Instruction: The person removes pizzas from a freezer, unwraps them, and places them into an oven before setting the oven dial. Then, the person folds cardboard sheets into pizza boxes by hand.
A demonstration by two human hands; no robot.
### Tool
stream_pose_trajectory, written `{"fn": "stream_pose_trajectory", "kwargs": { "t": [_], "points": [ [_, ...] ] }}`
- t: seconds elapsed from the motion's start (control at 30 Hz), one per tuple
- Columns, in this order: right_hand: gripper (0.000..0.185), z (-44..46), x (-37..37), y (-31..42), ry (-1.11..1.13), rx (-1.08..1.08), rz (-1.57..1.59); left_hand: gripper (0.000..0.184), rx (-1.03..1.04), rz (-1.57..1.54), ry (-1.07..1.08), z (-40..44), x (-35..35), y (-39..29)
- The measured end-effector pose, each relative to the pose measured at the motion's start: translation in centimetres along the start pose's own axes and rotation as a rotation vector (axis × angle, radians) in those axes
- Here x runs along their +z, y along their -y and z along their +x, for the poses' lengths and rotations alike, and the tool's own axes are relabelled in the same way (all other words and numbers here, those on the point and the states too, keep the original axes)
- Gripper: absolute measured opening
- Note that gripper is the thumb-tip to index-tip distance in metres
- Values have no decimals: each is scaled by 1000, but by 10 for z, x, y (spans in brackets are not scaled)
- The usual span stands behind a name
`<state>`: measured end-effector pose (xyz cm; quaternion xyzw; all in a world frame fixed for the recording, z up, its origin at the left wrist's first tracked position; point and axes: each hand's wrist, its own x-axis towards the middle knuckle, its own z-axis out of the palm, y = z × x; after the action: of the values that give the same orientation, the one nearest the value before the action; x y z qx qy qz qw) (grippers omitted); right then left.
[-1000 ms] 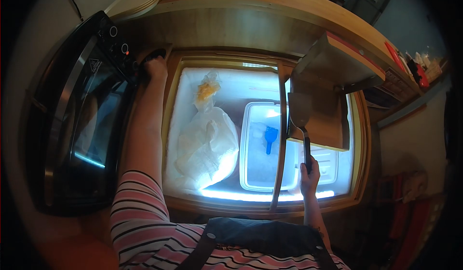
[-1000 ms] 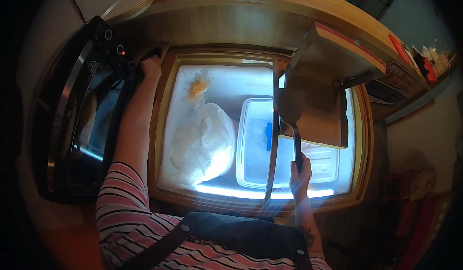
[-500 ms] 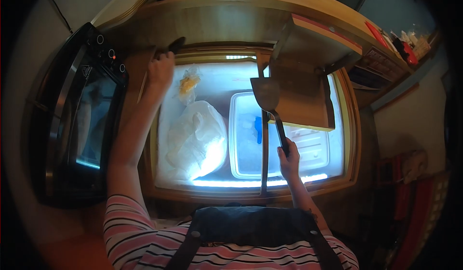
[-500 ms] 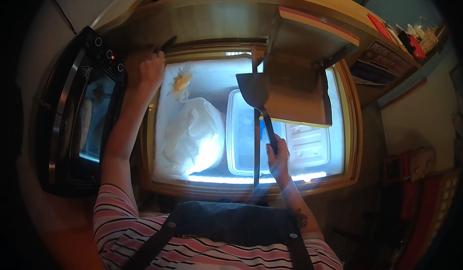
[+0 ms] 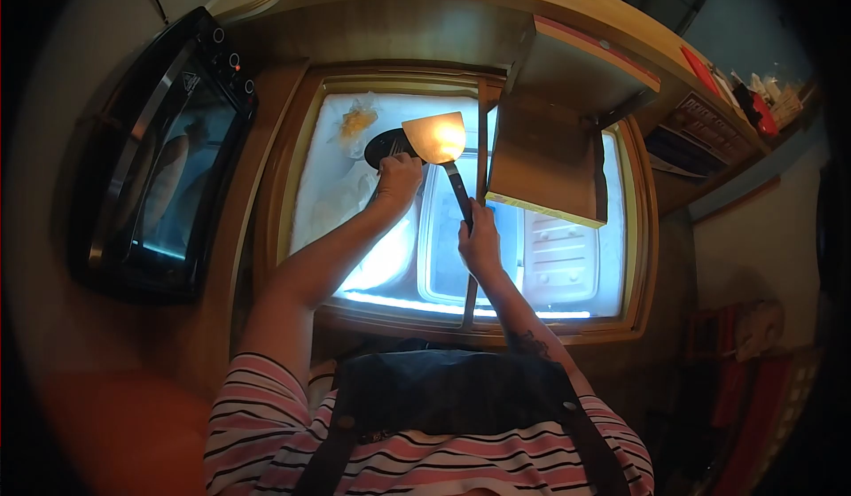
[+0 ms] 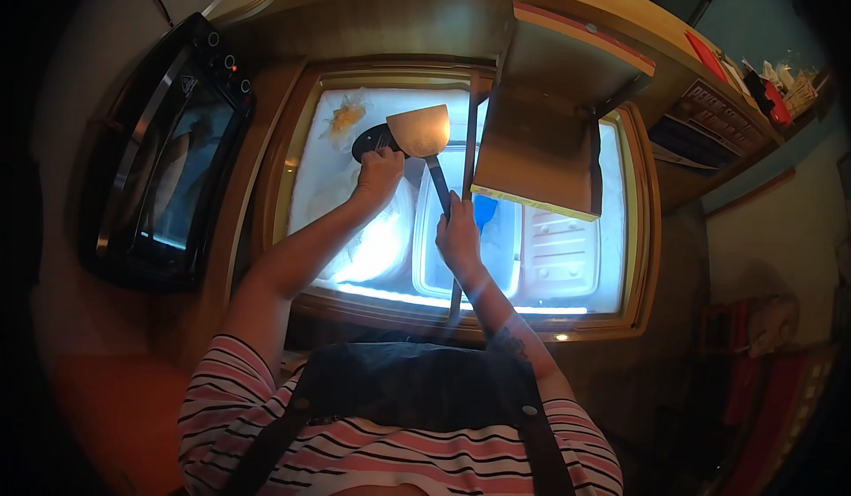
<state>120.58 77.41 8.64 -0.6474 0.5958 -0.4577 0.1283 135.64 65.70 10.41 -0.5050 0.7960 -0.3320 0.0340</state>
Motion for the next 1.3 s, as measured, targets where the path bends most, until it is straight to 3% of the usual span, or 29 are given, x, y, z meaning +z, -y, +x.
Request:
{"fn": "stream_pose_trajectory", "kwargs": {
  "t": [0.07, 0.13, 0.47, 0.57, 0.6, 0.77, 1.13, 1.23, 1.3],
  "points": [
    [44, 3, 6, 3, 100, 174, -100, 20, -11, -20, 46, -3, 7, -5],
    [44, 3, 13, 0, 116, 171, -101, 20, -82, 14, 114, -6, 10, -10],
    [45, 12, 57, 29, 356, 68, -100, 10, -337, -48, 193, -33, 45, 24],
    [45, 16, 73, 35, 391, -4, -45, 9, -397, -45, 189, -45, 56, 44],
    [45, 17, 79, 37, 386, -26, -27, 19, -384, -125, 245, -47, 60, 52],
    [47, 28, 103, 49, 447, -38, -9, 16, -442, -217, 289, -62, 64, 82],
    [49, 35, 141, 64, 557, -12, 21, 14, -572, -483, 106, -89, 86, 125],
    [46, 42, 145, 69, 437, -72, 37, 13, -577, -457, 46, -84, 104, 139],
    [43, 48, 146, 76, 381, -113, 56, 9, -692, -608, -36, -80, 107, 149]
  ]
}}
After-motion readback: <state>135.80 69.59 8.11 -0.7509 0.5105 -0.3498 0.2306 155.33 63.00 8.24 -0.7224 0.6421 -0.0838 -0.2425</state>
